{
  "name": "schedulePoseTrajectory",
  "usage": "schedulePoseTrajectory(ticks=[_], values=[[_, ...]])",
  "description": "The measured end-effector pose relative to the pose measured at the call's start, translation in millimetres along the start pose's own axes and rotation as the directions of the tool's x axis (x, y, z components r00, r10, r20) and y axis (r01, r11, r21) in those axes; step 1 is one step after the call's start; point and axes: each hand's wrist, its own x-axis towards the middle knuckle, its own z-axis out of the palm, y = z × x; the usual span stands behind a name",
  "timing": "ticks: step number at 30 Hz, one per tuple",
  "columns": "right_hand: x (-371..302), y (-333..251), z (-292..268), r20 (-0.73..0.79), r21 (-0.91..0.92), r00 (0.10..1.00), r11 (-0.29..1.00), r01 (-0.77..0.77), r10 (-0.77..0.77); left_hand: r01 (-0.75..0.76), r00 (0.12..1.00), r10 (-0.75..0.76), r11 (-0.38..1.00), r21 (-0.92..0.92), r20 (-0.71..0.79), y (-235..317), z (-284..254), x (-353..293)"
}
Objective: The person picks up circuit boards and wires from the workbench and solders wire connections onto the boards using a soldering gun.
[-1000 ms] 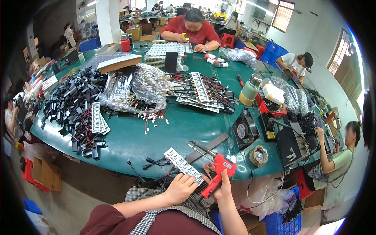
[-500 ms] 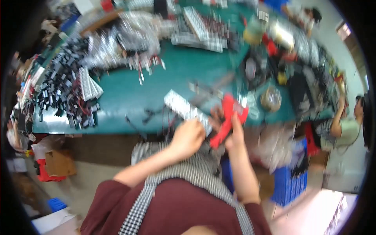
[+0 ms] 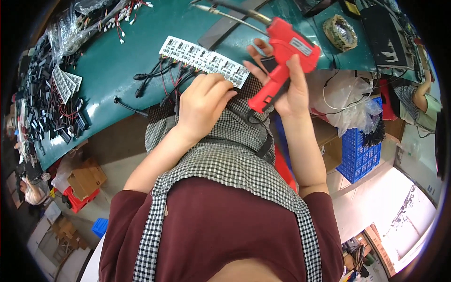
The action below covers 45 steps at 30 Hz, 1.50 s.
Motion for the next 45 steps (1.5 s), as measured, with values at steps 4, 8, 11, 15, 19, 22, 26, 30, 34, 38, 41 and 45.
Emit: schedulePoseTrajectory(ticks=[4,8,11,15,19,22,26,30,34,38,41,45], values=[[-29.8,-13.6,-5.8,-0.043,-0.046,0.995,0.995,0.091,-0.093,-0.261,0.964,0.267,0.943,0.204,0.001,-5.5,0.4,-9.5],[-59.2,-23.6,-18.2,-0.119,-0.147,0.990,0.988,0.056,-0.074,-0.285,0.957,0.291,0.930,0.232,0.005,-8.8,0.6,-3.3],[-78.1,-30.3,-21.9,-0.198,-0.240,0.977,0.970,0.024,-0.073,-0.251,0.967,0.254,0.953,0.168,0.005,-14.3,5.1,-4.4],[-94.5,-32.5,-19.2,-0.303,-0.197,0.950,0.980,0.013,-0.074,-0.205,0.979,0.204,0.977,0.058,0.020,-17.7,7.5,-5.2],[-108.9,-36.8,-19.9,-0.314,-0.289,0.948,0.956,-0.049,-0.047,-0.258,0.965,0.262,0.956,0.140,-0.007,-18.1,11.9,-7.4],[-118.3,-40.0,-18.7,-0.312,-0.351,0.948,0.935,-0.054,-0.062,-0.086,0.996,0.090,0.989,0.124,-0.024,-4.2,11.8,-2.8],[-118.2,-43.4,-15.6,-0.297,-0.431,0.951,0.901,-0.050,-0.090,0.180,0.983,-0.180,0.983,0.033,0.026,7.8,11.1,8.7],[-121.4,-39.8,-15.2,-0.312,-0.432,0.945,0.901,-0.047,-0.101,0.238,0.970,-0.238,0.971,0.018,0.037,8.7,12.1,9.2],[-125.7,-39.0,-16.6,-0.317,-0.417,0.942,0.908,-0.034,-0.111,0.289,0.956,-0.289,0.957,-0.005,0.049,13.8,8.6,9.9],[-128.5,-37.5,-18.7,-0.321,-0.391,0.940,0.920,-0.025,-0.111,0.231,0.972,-0.232,0.972,0.034,0.029,12.2,9.9,5.8],[-129.6,-35.5,-19.4,-0.326,-0.375,0.939,0.927,-0.027,-0.105,0.193,0.980,-0.193,0.981,0.014,0.046,11.1,10.8,5.5],[-129.5,-35.0,-19.0,-0.305,-0.381,0.948,0.924,-0.036,-0.089,0.185,0.981,-0.189,0.978,0.094,0.042,11.9,11.3,9.1]])
